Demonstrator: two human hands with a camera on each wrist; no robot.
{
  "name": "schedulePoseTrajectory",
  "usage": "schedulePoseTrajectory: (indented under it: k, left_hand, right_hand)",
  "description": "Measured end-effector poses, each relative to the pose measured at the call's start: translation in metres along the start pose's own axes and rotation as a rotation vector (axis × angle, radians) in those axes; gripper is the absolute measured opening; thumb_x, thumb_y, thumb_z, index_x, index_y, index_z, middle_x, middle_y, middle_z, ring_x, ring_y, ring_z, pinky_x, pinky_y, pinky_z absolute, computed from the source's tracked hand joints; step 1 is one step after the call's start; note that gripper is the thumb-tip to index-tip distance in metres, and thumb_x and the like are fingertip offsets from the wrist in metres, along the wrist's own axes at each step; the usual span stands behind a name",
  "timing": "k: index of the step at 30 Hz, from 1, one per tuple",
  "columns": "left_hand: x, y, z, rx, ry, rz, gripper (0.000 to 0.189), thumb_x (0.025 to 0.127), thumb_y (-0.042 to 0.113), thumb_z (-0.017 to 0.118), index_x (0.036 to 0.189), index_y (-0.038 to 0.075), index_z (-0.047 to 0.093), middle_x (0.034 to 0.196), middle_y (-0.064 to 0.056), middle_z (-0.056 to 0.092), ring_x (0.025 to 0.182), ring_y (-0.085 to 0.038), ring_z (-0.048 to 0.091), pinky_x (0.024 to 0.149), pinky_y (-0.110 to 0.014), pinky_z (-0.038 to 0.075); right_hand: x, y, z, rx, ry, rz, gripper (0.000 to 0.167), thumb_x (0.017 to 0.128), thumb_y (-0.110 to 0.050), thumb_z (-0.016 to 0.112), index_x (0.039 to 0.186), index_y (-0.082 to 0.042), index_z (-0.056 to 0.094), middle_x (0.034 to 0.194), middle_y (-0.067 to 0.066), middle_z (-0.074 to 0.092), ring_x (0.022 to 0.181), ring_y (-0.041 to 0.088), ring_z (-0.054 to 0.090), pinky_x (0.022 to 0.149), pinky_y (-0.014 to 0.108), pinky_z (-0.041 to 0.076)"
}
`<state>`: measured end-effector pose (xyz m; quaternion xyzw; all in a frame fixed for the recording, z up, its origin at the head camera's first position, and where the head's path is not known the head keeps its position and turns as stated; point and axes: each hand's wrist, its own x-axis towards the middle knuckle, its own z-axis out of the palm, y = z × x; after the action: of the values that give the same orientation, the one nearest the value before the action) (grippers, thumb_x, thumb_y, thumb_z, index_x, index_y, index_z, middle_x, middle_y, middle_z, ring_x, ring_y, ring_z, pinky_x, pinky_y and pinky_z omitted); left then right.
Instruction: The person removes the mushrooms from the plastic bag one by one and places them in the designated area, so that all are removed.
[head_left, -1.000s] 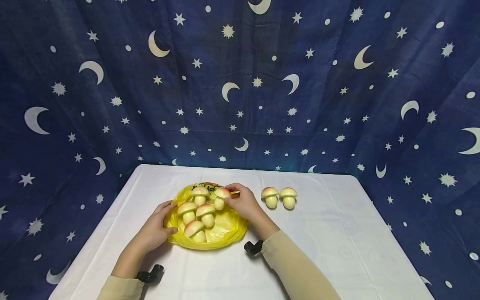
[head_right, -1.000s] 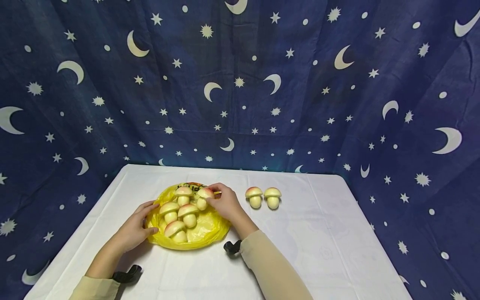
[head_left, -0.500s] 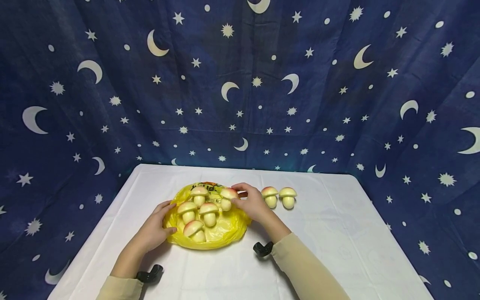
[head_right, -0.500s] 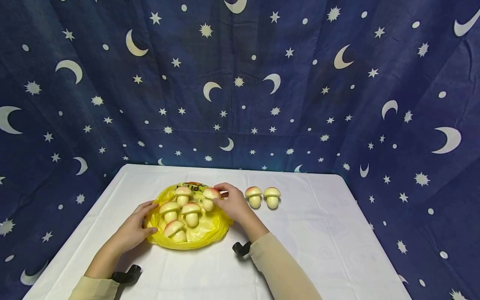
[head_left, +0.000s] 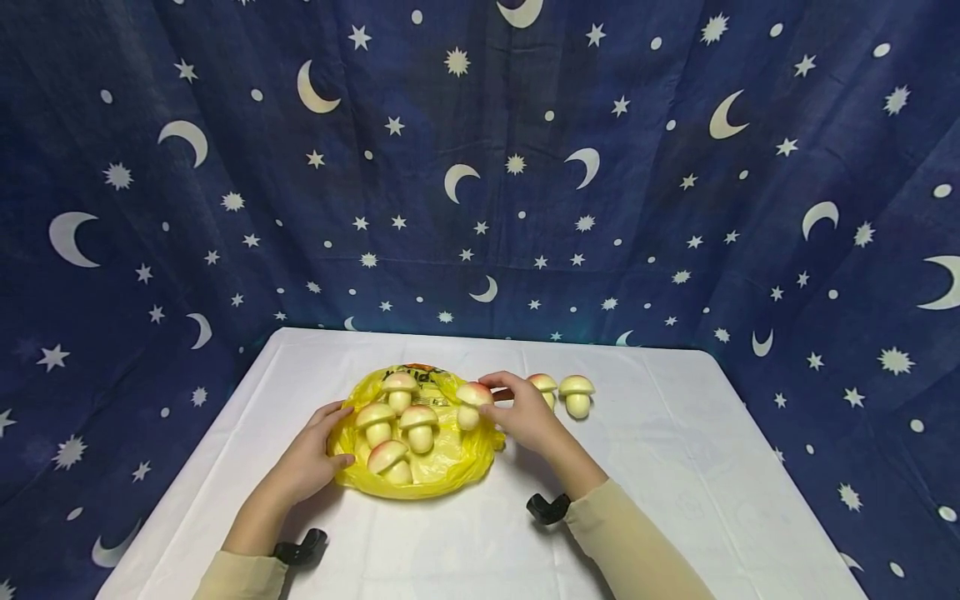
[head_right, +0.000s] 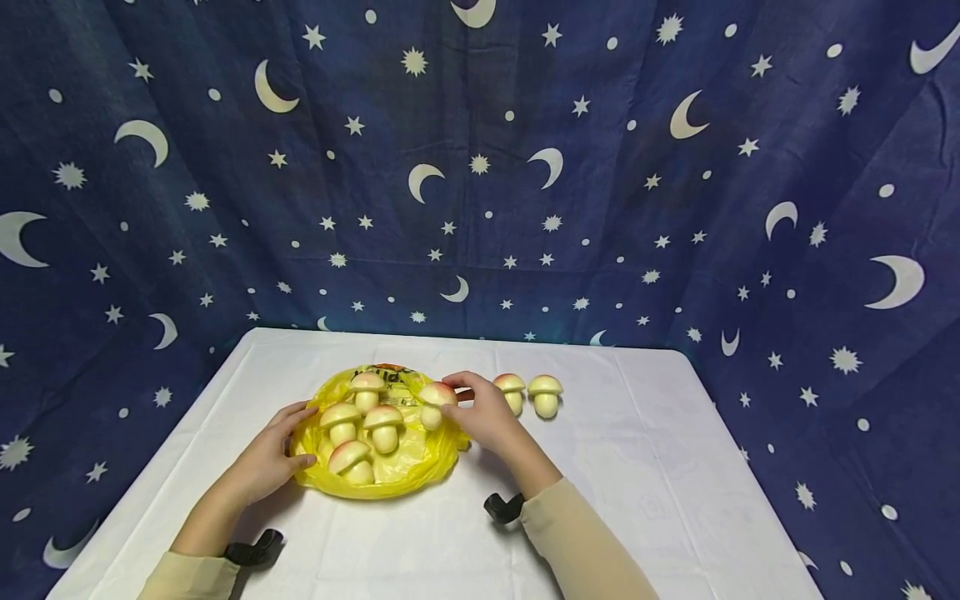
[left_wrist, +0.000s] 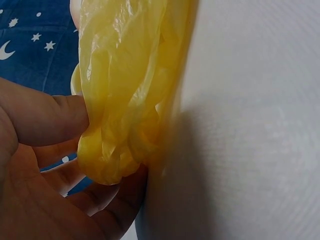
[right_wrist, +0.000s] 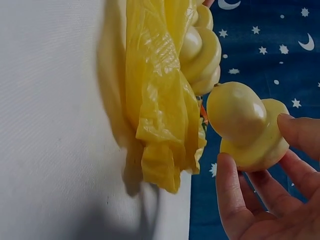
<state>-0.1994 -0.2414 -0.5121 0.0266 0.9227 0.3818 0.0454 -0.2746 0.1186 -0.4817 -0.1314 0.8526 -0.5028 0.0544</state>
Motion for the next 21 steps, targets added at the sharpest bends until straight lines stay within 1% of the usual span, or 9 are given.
schedulePoseTrajectory:
  k: [6,9,12,16,21]
  left_hand:
    - [-0.001,0.002,0.000,0.004,-0.001,-0.006,0.078,0.093,0.004,0.077,0.162,0.000,0.042,0.175,-0.021,0.027,0.162,-0.051,0.027,0.131,-0.069,0.022]
    - [-0.001,0.002,-0.001,0.007,0.002,-0.002,0.077,0.093,0.004,0.077,0.162,-0.001,0.043,0.175,-0.021,0.027,0.161,-0.051,0.027,0.131,-0.069,0.023]
    - [-0.001,0.003,-0.001,0.008,0.002,0.001,0.077,0.093,0.004,0.077,0.162,-0.001,0.043,0.175,-0.022,0.027,0.161,-0.051,0.027,0.131,-0.070,0.023]
    - [-0.001,0.003,-0.001,0.005,-0.002,-0.004,0.077,0.093,0.005,0.077,0.162,0.000,0.042,0.175,-0.021,0.026,0.161,-0.051,0.026,0.131,-0.070,0.022]
    - [-0.002,0.004,-0.001,0.003,-0.004,-0.014,0.077,0.093,0.004,0.077,0.162,0.000,0.042,0.175,-0.022,0.026,0.162,-0.051,0.026,0.131,-0.069,0.023]
  right_hand:
    - [-0.011,0.005,-0.011,-0.028,0.009,-0.019,0.037,0.093,-0.016,0.080,0.129,-0.020,0.073,0.130,-0.001,0.075,0.122,0.029,0.071,0.097,0.044,0.064]
    - [-0.016,0.010,-0.016,-0.031,0.016,-0.014,0.037,0.092,-0.016,0.081,0.128,-0.022,0.074,0.129,-0.003,0.075,0.121,0.026,0.071,0.096,0.043,0.064]
    - [-0.020,0.015,-0.021,-0.036,0.014,-0.011,0.038,0.093,-0.017,0.081,0.130,-0.022,0.074,0.129,-0.004,0.074,0.121,0.025,0.071,0.098,0.044,0.063]
    - [-0.026,0.020,-0.028,-0.031,0.014,-0.021,0.039,0.093,-0.015,0.080,0.132,-0.017,0.074,0.130,0.001,0.073,0.120,0.029,0.071,0.102,0.048,0.061]
    - [-0.033,0.026,-0.036,-0.036,0.029,-0.024,0.039,0.094,-0.012,0.079,0.132,-0.013,0.073,0.130,0.005,0.074,0.118,0.030,0.071,0.105,0.053,0.059]
